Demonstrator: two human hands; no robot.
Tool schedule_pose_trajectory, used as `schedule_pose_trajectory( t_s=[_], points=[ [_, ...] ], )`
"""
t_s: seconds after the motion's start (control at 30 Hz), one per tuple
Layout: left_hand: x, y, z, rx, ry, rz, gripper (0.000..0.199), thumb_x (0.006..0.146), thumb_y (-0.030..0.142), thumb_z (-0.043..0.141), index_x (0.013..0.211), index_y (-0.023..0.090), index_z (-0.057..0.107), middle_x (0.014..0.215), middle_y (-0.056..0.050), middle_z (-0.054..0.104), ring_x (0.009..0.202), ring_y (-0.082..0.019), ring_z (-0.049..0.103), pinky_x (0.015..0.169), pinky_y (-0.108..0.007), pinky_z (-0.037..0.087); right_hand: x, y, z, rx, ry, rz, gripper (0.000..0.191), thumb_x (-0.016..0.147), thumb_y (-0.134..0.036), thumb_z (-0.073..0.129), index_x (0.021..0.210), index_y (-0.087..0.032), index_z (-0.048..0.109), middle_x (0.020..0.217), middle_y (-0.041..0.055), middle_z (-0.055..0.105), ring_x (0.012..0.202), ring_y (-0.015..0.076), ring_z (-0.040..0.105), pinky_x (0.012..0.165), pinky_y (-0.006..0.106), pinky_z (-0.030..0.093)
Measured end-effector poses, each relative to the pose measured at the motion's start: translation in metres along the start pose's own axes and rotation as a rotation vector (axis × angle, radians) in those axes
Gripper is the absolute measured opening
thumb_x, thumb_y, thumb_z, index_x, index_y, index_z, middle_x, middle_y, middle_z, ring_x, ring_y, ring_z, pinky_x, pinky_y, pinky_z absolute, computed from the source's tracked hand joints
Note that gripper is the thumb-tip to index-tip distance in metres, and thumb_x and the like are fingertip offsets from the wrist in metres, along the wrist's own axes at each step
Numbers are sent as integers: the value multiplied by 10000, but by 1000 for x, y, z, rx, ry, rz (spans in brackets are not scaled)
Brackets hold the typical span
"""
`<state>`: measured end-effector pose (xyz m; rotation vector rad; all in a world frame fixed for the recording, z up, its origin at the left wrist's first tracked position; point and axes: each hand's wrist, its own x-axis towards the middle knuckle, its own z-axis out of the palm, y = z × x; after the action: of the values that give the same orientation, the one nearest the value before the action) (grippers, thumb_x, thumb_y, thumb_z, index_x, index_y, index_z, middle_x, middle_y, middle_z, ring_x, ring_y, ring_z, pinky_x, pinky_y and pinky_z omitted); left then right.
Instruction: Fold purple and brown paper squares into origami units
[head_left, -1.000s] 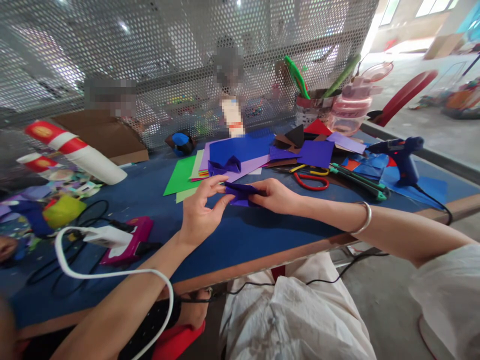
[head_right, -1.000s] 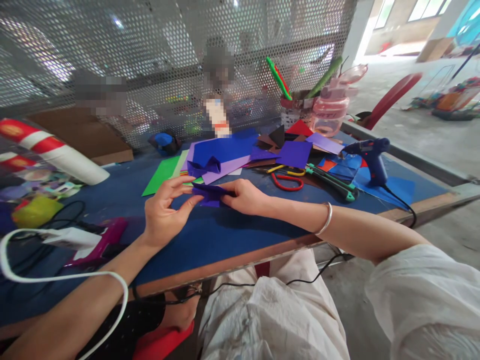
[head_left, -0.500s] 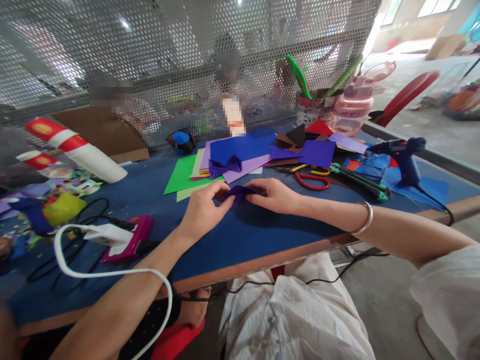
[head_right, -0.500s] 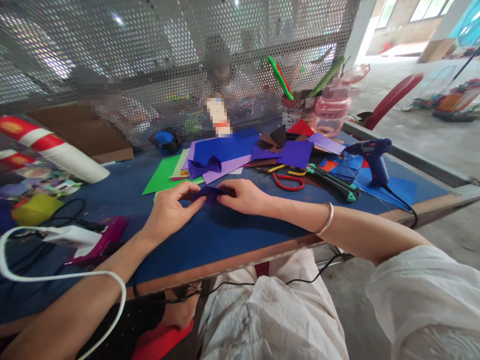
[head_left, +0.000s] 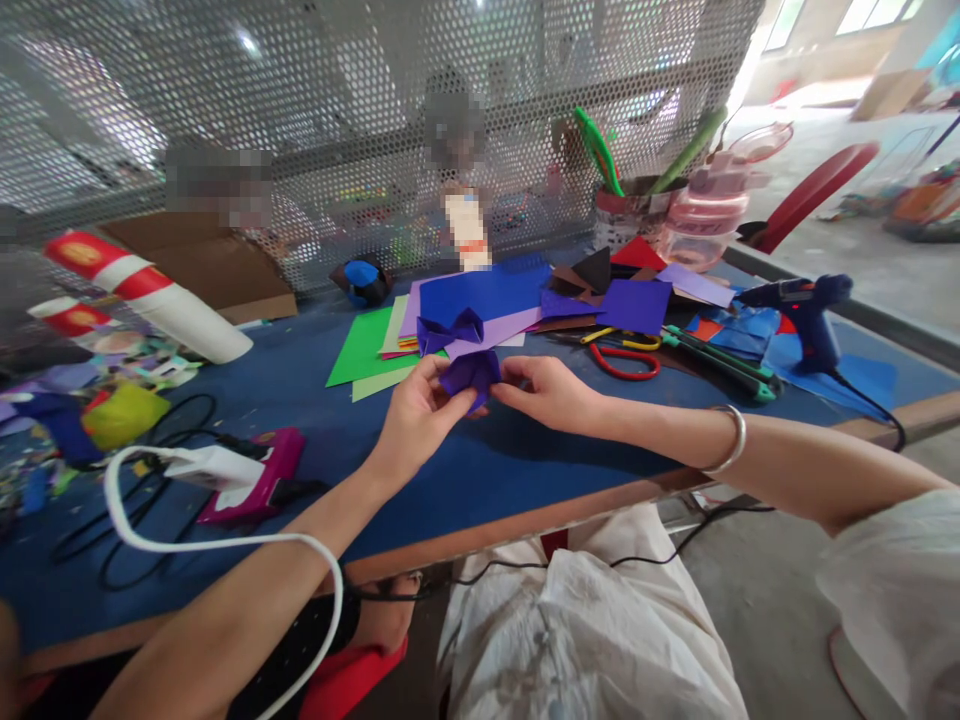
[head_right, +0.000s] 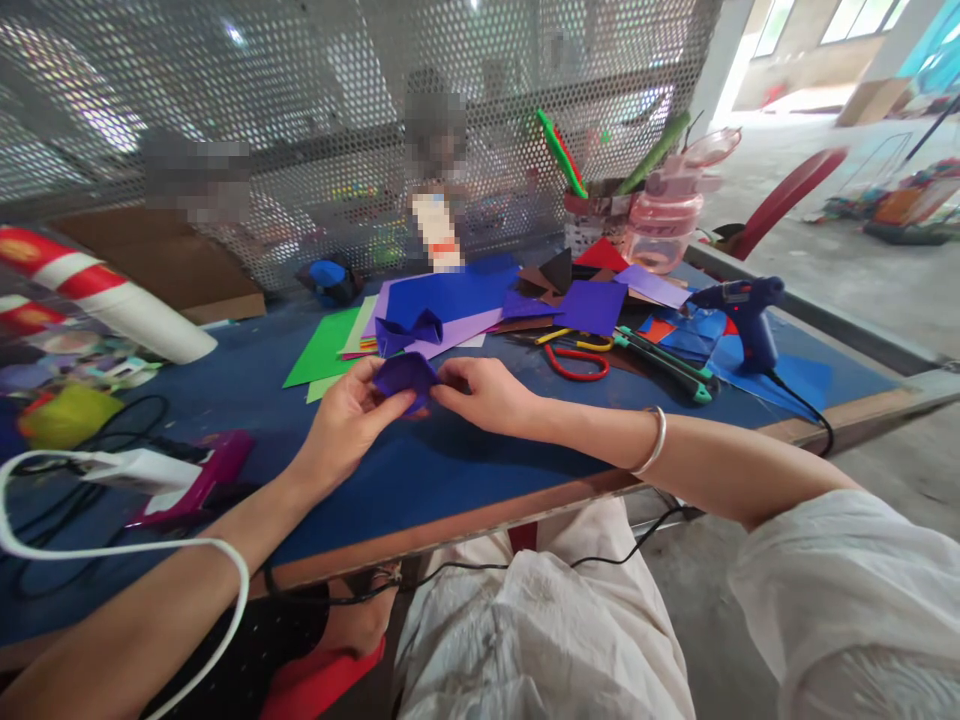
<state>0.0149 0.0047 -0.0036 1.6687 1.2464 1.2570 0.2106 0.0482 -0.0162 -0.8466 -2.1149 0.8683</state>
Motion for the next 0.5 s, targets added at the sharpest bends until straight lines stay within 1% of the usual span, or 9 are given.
schedule_pose_trajectory(
  t_s=[0.07,0.13,0.23,0.3,0.4,0.5],
  points=[
    [0,0,1,-5,-6,7,354,720,324,762,993,214,566,837,6,728,696,-177,716,681,-331,638,0,-3,-2,-24,6,-22,146,903,-227,586,767,-175,585,666,-43,545,615,98,449,609,244,337],
    [1,2,0,11,-13,25,358,717,291,764,1026,211,603,832,9,729,727,-162,705,695,-284,609,-1,-5,-4,-48,-5,-64,130,853,-153,611,737,-177,559,682,-41,535,633,99,445,631,246,332],
    [1,5,-2,41,-32,44,297,719,263,760,997,195,679,821,-5,739,770,-160,700,709,-248,574,-2,-8,-4,-69,-45,-138,156,802,-83,635,716,-178,545,708,-35,538,661,101,449,658,243,337],
    [0,7,-4,55,-29,47,231,709,266,768,915,187,701,810,-16,742,769,-167,700,701,-247,566,-2,-7,-2,-72,-53,-160,134,824,-90,630,746,-176,562,715,-35,547,659,99,458,654,236,342],
    [0,8,-6,63,4,46,182,700,277,779,830,182,693,776,-23,736,731,-168,692,667,-246,558,-3,-5,0,-69,-34,-146,76,902,-169,613,827,-170,597,725,-35,569,646,97,479,631,228,343],
    [-2,9,-5,57,39,49,166,695,266,770,821,183,699,768,-20,732,724,-167,690,667,-247,557,-3,-4,-1,-81,-19,-141,145,932,-215,607,796,-170,589,681,-45,551,616,91,466,610,227,332]
  ],
)
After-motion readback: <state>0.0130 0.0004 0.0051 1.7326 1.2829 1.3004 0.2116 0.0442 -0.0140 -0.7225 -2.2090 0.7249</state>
